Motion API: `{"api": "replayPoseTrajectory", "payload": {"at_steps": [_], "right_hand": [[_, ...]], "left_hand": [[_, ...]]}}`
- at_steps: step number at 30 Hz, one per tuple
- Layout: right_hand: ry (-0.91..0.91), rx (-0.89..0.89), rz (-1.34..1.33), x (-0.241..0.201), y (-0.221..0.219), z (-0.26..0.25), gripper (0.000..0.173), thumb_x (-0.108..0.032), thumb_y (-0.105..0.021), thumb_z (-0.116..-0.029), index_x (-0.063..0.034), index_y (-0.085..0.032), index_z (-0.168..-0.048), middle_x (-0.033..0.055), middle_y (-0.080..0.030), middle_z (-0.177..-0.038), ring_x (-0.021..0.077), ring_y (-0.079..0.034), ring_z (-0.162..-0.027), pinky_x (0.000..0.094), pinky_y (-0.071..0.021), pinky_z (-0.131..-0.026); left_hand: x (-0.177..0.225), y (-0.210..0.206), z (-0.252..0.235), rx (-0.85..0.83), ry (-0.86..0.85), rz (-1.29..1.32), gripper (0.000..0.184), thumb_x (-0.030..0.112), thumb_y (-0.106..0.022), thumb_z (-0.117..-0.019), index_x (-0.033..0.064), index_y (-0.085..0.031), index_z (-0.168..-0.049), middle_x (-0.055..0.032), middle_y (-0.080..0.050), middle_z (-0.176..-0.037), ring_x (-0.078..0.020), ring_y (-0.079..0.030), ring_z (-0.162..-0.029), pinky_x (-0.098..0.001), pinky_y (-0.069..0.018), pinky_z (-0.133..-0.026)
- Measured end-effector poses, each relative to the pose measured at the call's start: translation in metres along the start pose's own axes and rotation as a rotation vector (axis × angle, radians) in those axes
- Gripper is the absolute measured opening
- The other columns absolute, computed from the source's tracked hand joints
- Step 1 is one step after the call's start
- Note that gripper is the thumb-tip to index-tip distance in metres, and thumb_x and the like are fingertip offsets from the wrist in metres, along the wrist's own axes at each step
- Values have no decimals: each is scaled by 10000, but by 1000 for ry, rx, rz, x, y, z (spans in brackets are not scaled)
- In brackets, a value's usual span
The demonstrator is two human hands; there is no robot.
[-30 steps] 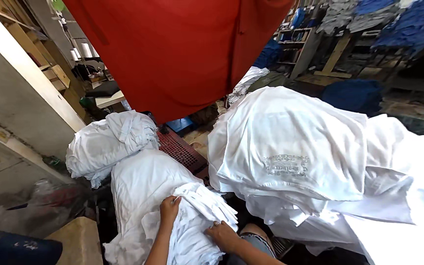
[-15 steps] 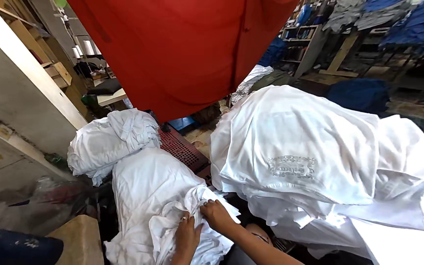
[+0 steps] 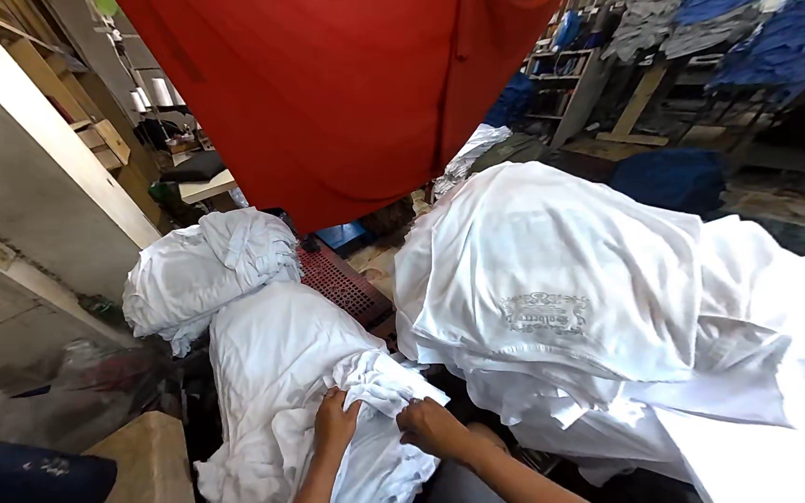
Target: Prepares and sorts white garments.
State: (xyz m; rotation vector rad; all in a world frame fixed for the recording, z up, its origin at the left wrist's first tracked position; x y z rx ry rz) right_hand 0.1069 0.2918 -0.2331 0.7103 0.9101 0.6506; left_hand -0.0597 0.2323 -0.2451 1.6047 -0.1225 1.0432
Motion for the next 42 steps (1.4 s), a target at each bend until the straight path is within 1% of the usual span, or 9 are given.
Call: {"api": "replayPoseTrajectory", "payload": {"at_steps": [10,13,16,20,23,27,33,36,42], "right_hand": [[-7,198,26,-26,51,-30,286,-203,-561,-1040,19,-670,-1185,246,-671,-1217,419,-584,-1236,596,-394,-1061],[-18,204,23,-26,51,-36,278,-187,-559,-1035,20,-672,-1181,246,-675,-1209,417,-587,-1233,595,-395,-1057],[-47,219,-11,-23,46,-38,273,-171,-545,-1035,27,-671,-1175,249,-675,-1207,417,-588,-1234,589,-397,-1063],[-5,411,-121,-24,35,-31,287,-167,-583,-1004,16,-645,-1216,266,-631,-1240,427,-616,-1183,560,-482,-1012],[93,185,-99,-30,-16,-21,420,-265,-696,-962,-27,-632,-1301,293,-569,-1357,464,-565,-1256,613,-457,-1041],[-94,-230,17,13,-80,0,555,-381,-729,-943,-85,-610,-1398,304,-460,-1502,501,-445,-1380,696,-387,-1065],[-30,-101,13,6,-5,2,390,-322,-684,-985,-19,-691,-1230,298,-563,-1371,490,-495,-1323,687,-391,-1052],[-22,23,12,-5,33,-12,349,-290,-707,-965,-3,-719,-1163,282,-578,-1356,471,-483,-1333,675,-371,-1070],[-60,144,-11,-15,51,-35,326,-238,-704,-957,24,-716,-1151,266,-576,-1368,443,-479,-1345,639,-370,-1081]], "left_hand": [[14,3,24,66,-53,-11,341,268,-666,-968,-30,-748,-1111,-244,-663,-1274,-358,-649,-1195,-489,-509,-1041],[20,-2,37,148,-134,-32,383,319,-602,-1005,-27,-759,-1053,-255,-671,-1255,-388,-676,-1141,-527,-548,-971],[21,-10,45,105,-110,-76,510,434,-696,-932,-32,-744,-1133,-262,-631,-1347,-405,-641,-1218,-537,-524,-1012],[16,-11,30,19,-58,-81,383,280,-639,-987,-33,-723,-1191,-254,-612,-1380,-388,-609,-1271,-521,-485,-1071],[0,-3,4,24,10,-10,343,246,-630,-997,-51,-722,-1143,-252,-647,-1313,-375,-621,-1247,-520,-478,-1074],[-18,4,-23,47,71,-11,358,281,-624,-1008,-55,-723,-1082,-240,-681,-1204,-357,-650,-1167,-519,-495,-1029],[-16,6,-20,110,35,-8,372,300,-662,-982,-65,-732,-1003,-246,-707,-1122,-369,-674,-1110,-524,-508,-1006],[-2,10,2,108,-22,32,352,267,-690,-962,-64,-745,-1070,-276,-681,-1236,-402,-645,-1204,-532,-485,-1061],[23,-3,57,231,-191,25,314,234,-658,-963,-61,-761,-988,-297,-674,-1235,-454,-648,-1177,-572,-506,-1023]]}}
Point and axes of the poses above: each hand's wrist, its own z-axis away from the middle knuckle, its own y-axis out of the back of the hand, x = y × z, the point moved 9 cm from there along -z, towards the middle knuckle
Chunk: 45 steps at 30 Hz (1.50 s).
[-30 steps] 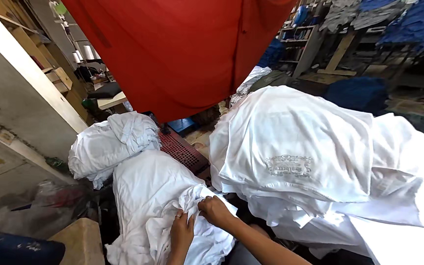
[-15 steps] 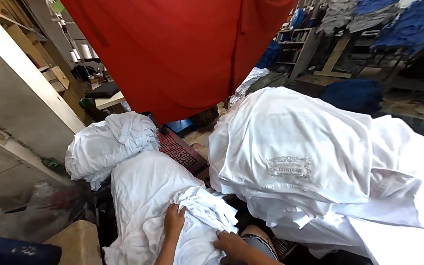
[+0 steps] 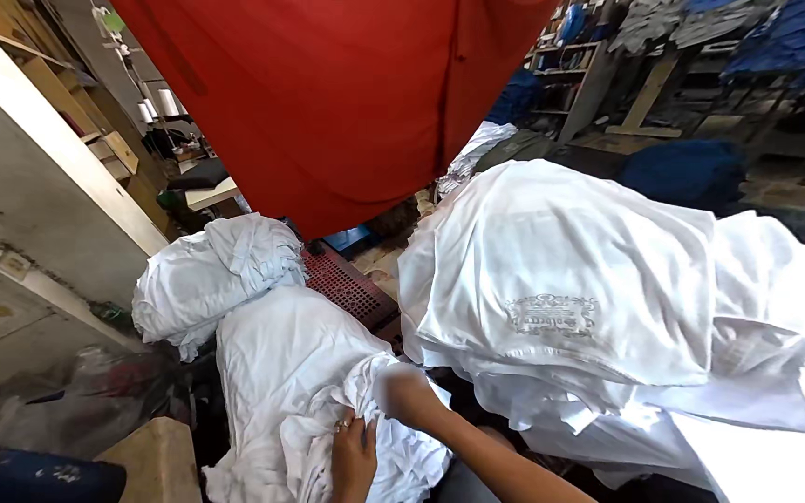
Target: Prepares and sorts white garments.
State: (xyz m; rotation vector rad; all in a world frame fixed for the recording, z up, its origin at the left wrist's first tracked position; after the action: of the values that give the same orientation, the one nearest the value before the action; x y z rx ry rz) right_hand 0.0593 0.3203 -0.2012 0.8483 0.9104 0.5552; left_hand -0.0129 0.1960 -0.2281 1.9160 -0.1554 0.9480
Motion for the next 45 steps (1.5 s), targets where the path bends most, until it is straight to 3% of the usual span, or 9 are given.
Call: {"api": "replayPoseTrajectory", "payload": {"at_steps": [4,7,10,14,16,18,26,29,45], "right_hand": [[-52,15,-15,3,-8,-3,314,-210,-678,-967,38,-705,-1158,270,-573,-1376,437,-488,-1346,618,-380,-1083],[-51,131,-111,6,-10,0,325,-188,-688,-950,55,-675,-1165,289,-582,-1327,444,-536,-1284,596,-412,-1066],[73,237,-165,-1,-22,10,318,-186,-660,-965,46,-648,-1181,296,-615,-1240,451,-598,-1189,575,-460,-1029],[200,-72,-95,-6,-91,26,347,-199,-695,-958,-63,-677,-1277,259,-576,-1367,463,-516,-1304,629,-413,-1069],[100,-229,-50,8,-122,33,467,-260,-759,-923,-102,-645,-1348,252,-488,-1490,491,-444,-1368,681,-388,-1063],[-3,-289,-33,24,-135,39,507,-278,-772,-913,-101,-627,-1365,265,-465,-1512,505,-420,-1391,705,-382,-1061],[-38,-284,-98,36,-124,44,482,-410,-673,-984,-67,-638,-1321,252,-548,-1410,451,-501,-1335,664,-403,-1059],[-31,-282,-146,44,-133,47,479,-425,-648,-999,-73,-634,-1325,239,-561,-1400,437,-553,-1285,648,-453,-1020],[15,-228,-205,52,-140,54,391,-240,-629,-1022,-76,-595,-1375,231,-532,-1458,445,-567,-1283,648,-462,-1020]], "left_hand": [[-2,-9,6,-33,35,-49,477,374,-761,-889,-63,-748,-1080,-300,-633,-1320,-468,-605,-1244,-563,-485,-1056],[-13,-13,-5,-47,83,-16,371,265,-737,-914,-64,-747,-1084,-286,-644,-1310,-441,-610,-1247,-552,-477,-1070],[-31,-13,-24,-46,138,49,317,202,-714,-931,-81,-739,-1071,-293,-652,-1287,-433,-618,-1238,-555,-472,-1073],[-51,-14,-48,-64,191,55,343,232,-704,-950,-93,-725,-1057,-298,-666,-1249,-419,-626,-1224,-535,-469,-1078],[-59,-17,-55,-93,224,40,360,251,-688,-965,-93,-720,-1068,-297,-671,-1232,-408,-638,-1202,-530,-472,-1068],[-63,-18,-58,-112,249,41,360,253,-686,-972,-91,-716,-1073,-294,-671,-1229,-401,-638,-1202,-525,-474,-1067],[-61,-17,-54,-80,219,38,338,230,-694,-961,-93,-719,-1057,-287,-685,-1192,-399,-654,-1163,-526,-486,-1042],[-61,-19,-51,-78,220,44,345,233,-695,-961,-91,-716,-1077,-286,-680,-1209,-401,-655,-1157,-526,-488,-1040],[-53,-20,-28,17,164,47,330,207,-719,-933,-99,-726,-1059,-307,-661,-1263,-425,-637,-1220,-552,-486,-1058]]}}
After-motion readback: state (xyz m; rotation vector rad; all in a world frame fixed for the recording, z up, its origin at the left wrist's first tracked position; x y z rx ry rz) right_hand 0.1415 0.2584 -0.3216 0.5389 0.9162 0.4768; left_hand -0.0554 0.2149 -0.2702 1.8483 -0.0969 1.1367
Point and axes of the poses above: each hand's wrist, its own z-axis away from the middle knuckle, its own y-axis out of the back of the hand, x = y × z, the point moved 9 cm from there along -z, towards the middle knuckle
